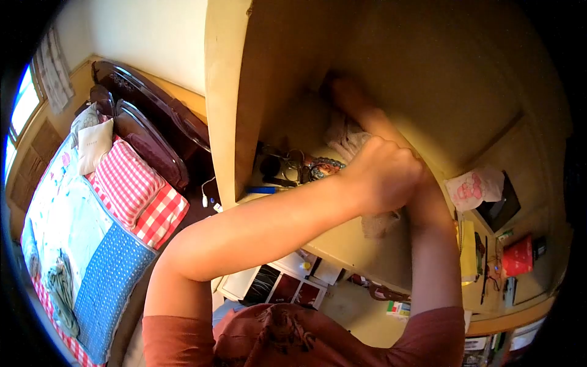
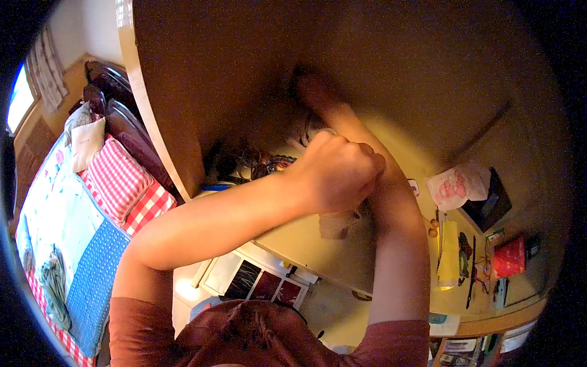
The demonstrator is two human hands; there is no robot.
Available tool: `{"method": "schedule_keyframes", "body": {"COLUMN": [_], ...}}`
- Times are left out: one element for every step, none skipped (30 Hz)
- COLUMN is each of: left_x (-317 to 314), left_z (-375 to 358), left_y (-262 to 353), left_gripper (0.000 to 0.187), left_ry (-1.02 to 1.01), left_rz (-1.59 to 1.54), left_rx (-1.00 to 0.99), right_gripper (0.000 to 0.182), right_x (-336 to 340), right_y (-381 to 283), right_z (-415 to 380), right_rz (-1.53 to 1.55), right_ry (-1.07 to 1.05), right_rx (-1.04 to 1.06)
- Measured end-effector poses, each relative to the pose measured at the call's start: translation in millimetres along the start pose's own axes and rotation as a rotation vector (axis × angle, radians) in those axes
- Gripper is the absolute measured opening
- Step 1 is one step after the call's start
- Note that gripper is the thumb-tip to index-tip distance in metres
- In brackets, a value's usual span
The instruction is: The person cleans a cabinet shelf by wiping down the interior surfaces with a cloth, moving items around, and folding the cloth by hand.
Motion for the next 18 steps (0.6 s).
{"method": "schedule_keyframes", "body": {"left_x": [1,1,1,1,0,-1,-2,-4,0,4,8,11,8,5,2,0,-3,-4], "left_z": [0,0,0,1,1,1,1,1,1,1,0,0,0,1,1,2,1,-1], "left_y": [-1,-2,-2,-1,1,2,2,3,4,4,4,5,5,4,2,1,1,0], "left_gripper": [0.011,0.01,0.009,0.009,0.009,0.009,0.009,0.01,0.011,0.011,0.012,0.013,0.013,0.013,0.014,0.014,0.014,0.014], "left_ry": [0.001,0.007,0.016,0.024,0.024,0.024,0.027,0.015,0.002,0.002,-0.031,-0.066,-0.07,-0.009,0.053,0.057,0.078,0.097], "left_rz": [0.005,-0.012,-0.031,-0.032,-0.025,-0.014,-0.009,0.012,0.032,0.034,0.072,0.109,0.105,0.069,0.037,0.043,0.022,-0.002], "left_rx": [0.0,0.006,0.012,0.015,0.004,-0.006,-0.006,-0.012,-0.017,-0.014,-0.021,-0.03,-0.03,-0.031,-0.031,-0.034,-0.036,-0.037], "right_gripper": [0.031,0.028,0.028,0.028,0.027,0.026,0.026,0.026,0.025,0.025,0.024,0.023,0.023,0.022,0.022,0.022,0.022,0.024], "right_x": [-1,9,16,25,24,28,30,29,25,22,19,19,20,22,25,30,33,34], "right_y": [1,-10,-19,-25,-20,-19,-21,-24,-24,-24,-22,-24,-26,-27,-27,-25,-22,-22], "right_z": [0,-5,-11,-19,-27,-29,-24,-18,-13,-8,-5,-4,-6,-7,-5,-6,-10,-14], "right_rz": [0.0,-0.033,-0.068,-0.072,-0.088,-0.101,-0.103,-0.102,-0.099,-0.097,-0.074,-0.051,-0.049,0.008,0.065,0.06,0.199,0.34], "right_ry": [0.005,0.051,0.096,0.093,0.184,0.277,0.281,0.291,0.298,0.299,0.327,0.354,0.35,0.353,0.358,0.365,0.325,0.28], "right_rx": [0.002,0.025,0.049,0.055,0.1,0.145,0.15,0.091,0.033,0.035,0.046,0.055,0.051,0.057,0.066,0.068,0.07,0.07]}}
Point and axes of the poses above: each hand's wrist, its own z-axis towards the middle knuckle, its own x-axis out of the back of the hand, y = z × x, the point moved 1 cm from there along z, towards the middle knuckle, and after that the axes turned 11 degrees about x, right-handed, at the moved point
